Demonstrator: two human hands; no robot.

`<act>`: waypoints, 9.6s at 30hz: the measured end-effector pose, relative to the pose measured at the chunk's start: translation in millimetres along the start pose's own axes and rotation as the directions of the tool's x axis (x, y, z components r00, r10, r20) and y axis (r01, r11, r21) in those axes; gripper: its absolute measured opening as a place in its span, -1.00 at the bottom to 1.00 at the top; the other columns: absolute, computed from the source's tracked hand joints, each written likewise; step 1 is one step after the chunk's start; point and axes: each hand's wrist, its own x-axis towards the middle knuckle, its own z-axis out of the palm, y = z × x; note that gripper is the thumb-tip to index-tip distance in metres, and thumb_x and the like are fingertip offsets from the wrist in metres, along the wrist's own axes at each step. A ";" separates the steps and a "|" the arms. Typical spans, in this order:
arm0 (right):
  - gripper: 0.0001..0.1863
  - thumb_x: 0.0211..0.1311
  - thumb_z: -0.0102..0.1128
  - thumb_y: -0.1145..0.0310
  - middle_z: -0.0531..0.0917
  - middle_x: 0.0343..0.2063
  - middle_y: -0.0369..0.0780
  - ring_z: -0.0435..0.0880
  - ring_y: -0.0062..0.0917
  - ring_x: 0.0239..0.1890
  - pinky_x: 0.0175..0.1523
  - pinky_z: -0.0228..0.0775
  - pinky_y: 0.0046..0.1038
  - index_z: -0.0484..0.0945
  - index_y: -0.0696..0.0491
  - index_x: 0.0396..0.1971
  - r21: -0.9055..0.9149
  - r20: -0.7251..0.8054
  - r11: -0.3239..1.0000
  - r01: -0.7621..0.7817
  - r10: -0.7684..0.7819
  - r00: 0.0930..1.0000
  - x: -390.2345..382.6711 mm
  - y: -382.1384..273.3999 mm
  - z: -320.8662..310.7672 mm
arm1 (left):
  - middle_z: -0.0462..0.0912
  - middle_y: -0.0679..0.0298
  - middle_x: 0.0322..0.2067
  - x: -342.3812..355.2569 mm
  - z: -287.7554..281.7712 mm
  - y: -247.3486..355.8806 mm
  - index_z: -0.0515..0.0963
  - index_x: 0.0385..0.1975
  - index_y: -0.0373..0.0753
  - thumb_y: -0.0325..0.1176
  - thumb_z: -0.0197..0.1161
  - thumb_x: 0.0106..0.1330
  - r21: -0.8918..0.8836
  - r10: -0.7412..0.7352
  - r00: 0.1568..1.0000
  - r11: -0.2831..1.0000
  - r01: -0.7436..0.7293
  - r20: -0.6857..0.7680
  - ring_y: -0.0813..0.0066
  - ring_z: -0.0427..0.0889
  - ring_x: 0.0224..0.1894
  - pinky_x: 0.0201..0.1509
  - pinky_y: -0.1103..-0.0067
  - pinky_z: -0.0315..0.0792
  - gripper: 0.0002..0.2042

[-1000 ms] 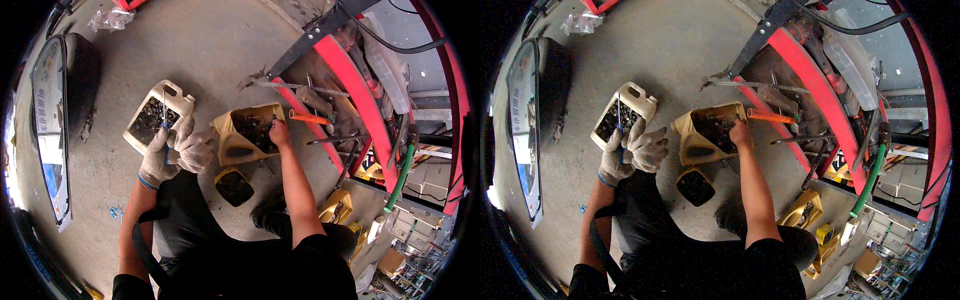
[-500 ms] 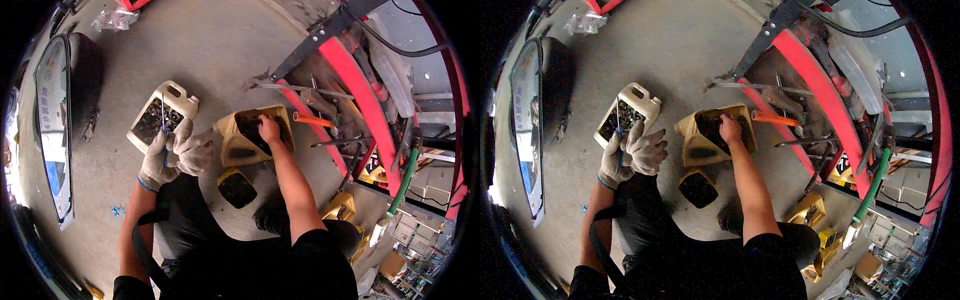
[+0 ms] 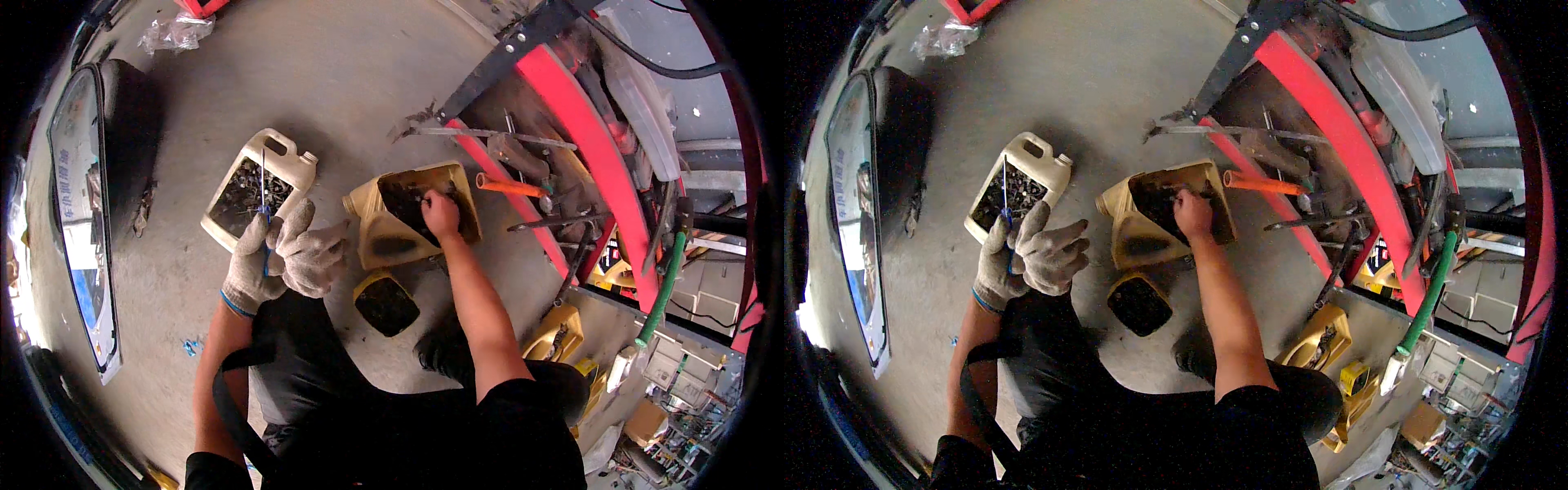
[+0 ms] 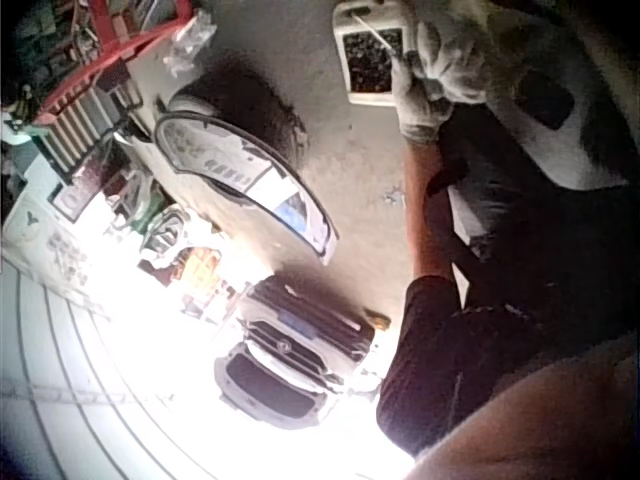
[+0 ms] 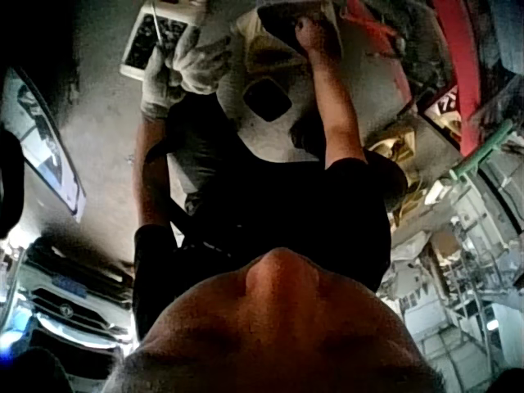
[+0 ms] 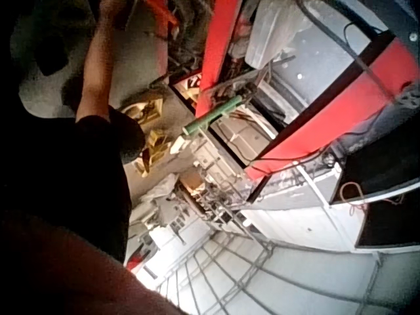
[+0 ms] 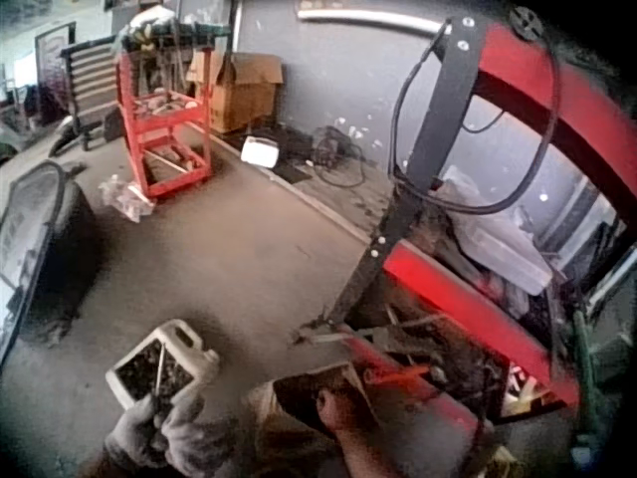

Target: The person works on a detached car bumper in a garage. They use a screwdriver to pry and remove fasteners, then use a power drill to remove screws from the bumper. The person also handles a small tool and moves around the workspace.

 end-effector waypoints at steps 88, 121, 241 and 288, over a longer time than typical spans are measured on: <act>-0.73 0.38 0.02 0.18 0.64 -0.29 -0.03 0.61 -0.02 -0.27 -0.19 0.47 -0.08 0.47 0.05 -0.13 0.731 -0.487 0.554 -0.398 0.833 0.264 -1005.5 -611.1 -444.5 | 0.57 0.39 -0.52 -690.6 516.2 -188.0 0.54 -0.49 -0.26 -0.32 0.13 0.38 0.964 -0.977 -0.027 -0.202 -0.174 -0.210 0.69 0.48 -0.54 -0.46 0.64 0.39 -0.79; -0.80 0.29 0.23 0.33 0.63 -0.53 -0.16 0.58 -0.57 -0.48 -0.33 0.42 -0.49 0.58 0.17 -0.26 0.950 0.225 0.221 0.220 0.002 -0.974 -1854.7 -894.9 -206.3 | 0.62 0.36 -0.39 -1687.3 279.9 -636.3 0.58 -0.23 -0.29 -0.33 0.13 0.41 0.761 -0.147 -0.779 0.164 -0.627 -0.610 0.66 0.55 -0.33 -0.22 0.67 0.46 -0.84; -0.74 0.20 0.29 0.40 0.64 -0.36 -0.10 0.65 -0.24 -0.38 -0.28 0.49 -0.35 0.54 0.16 -0.15 0.948 -0.146 0.300 -0.107 0.111 -0.983 -4938.2 -2590.0 1346.4 | 0.63 0.29 -0.24 -5210.6 -1227.4 -649.4 0.56 -0.10 -0.36 -0.51 0.13 0.33 0.744 -0.341 -0.732 0.123 -0.657 -0.590 0.60 0.58 -0.21 -0.11 0.62 0.49 -0.81; -0.60 0.35 0.08 0.07 0.61 -0.50 -0.01 0.62 -0.09 -0.39 -0.29 0.42 -0.17 0.53 0.16 -0.40 0.957 0.193 0.238 0.168 -0.085 -0.978 -6188.9 -2852.8 1842.8 | 0.67 0.26 -0.38 -6515.1 -1738.2 -1075.6 0.61 -0.17 -0.38 -0.39 0.27 0.28 0.677 0.126 -0.755 0.554 -0.485 -0.644 0.61 0.59 -0.33 -0.21 0.60 0.52 -0.78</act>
